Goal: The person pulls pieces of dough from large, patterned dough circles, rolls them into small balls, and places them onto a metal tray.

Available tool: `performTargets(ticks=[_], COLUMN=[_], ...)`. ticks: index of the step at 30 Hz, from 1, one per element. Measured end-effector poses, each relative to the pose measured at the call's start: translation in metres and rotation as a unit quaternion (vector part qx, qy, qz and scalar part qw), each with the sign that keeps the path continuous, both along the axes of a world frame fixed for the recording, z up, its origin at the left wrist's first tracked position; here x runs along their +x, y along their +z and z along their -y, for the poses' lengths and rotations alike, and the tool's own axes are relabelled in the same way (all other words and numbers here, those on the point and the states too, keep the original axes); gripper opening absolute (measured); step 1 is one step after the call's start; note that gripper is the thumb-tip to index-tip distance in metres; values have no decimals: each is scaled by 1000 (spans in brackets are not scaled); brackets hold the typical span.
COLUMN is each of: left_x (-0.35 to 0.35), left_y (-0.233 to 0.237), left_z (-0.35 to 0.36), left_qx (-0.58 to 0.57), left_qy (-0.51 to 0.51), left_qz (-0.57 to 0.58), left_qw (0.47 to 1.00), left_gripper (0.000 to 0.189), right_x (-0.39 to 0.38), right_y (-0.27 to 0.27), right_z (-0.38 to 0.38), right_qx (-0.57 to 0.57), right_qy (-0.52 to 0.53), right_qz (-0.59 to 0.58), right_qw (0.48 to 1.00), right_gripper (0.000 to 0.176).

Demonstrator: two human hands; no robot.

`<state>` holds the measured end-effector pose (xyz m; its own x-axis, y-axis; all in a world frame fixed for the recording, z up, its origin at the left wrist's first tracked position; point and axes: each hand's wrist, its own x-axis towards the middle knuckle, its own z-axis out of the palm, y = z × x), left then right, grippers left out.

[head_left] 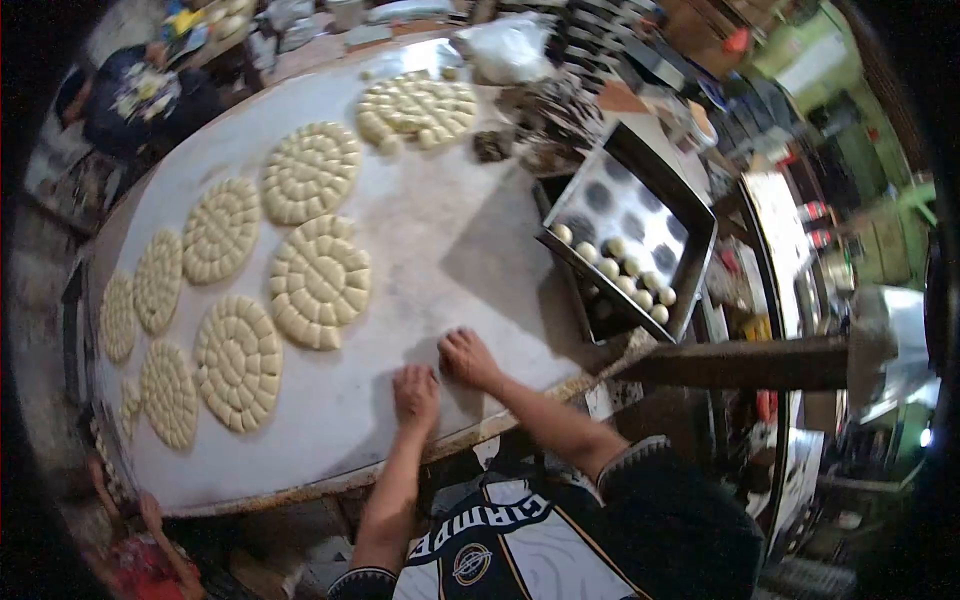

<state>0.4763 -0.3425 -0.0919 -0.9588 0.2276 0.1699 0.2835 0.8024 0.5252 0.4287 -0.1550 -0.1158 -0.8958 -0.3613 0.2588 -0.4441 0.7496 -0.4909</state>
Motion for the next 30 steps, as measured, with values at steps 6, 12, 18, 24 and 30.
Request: performTargets(ticks=[6, 12, 18, 24, 30], left_x=[72, 69, -25, -215, -293], left_y=[21, 35, 118, 156, 70], left_z=[-4, 7, -113, -371, -424], left_qx=[-64, -3, 165, 130, 11], left_qy=[201, 27, 18, -207, -231], left_qz=[39, 43, 101, 29, 226], left_qw=[977, 999, 981, 969, 946], left_gripper=[13, 24, 28, 27, 57], right_x=[80, 42, 87, 172, 213], right_y=[-3, 23, 53, 98, 114], right_z=[-26, -68, -134, -235, -315], right_qx=[-15, 33, -23, -267, -486], right_qy=[-216, 68, -12, -123, -202], right_qz=[40, -11, 380, 606, 374], right_qw=[975, 997, 925, 739, 764], right_gripper=[28, 35, 34, 47, 36])
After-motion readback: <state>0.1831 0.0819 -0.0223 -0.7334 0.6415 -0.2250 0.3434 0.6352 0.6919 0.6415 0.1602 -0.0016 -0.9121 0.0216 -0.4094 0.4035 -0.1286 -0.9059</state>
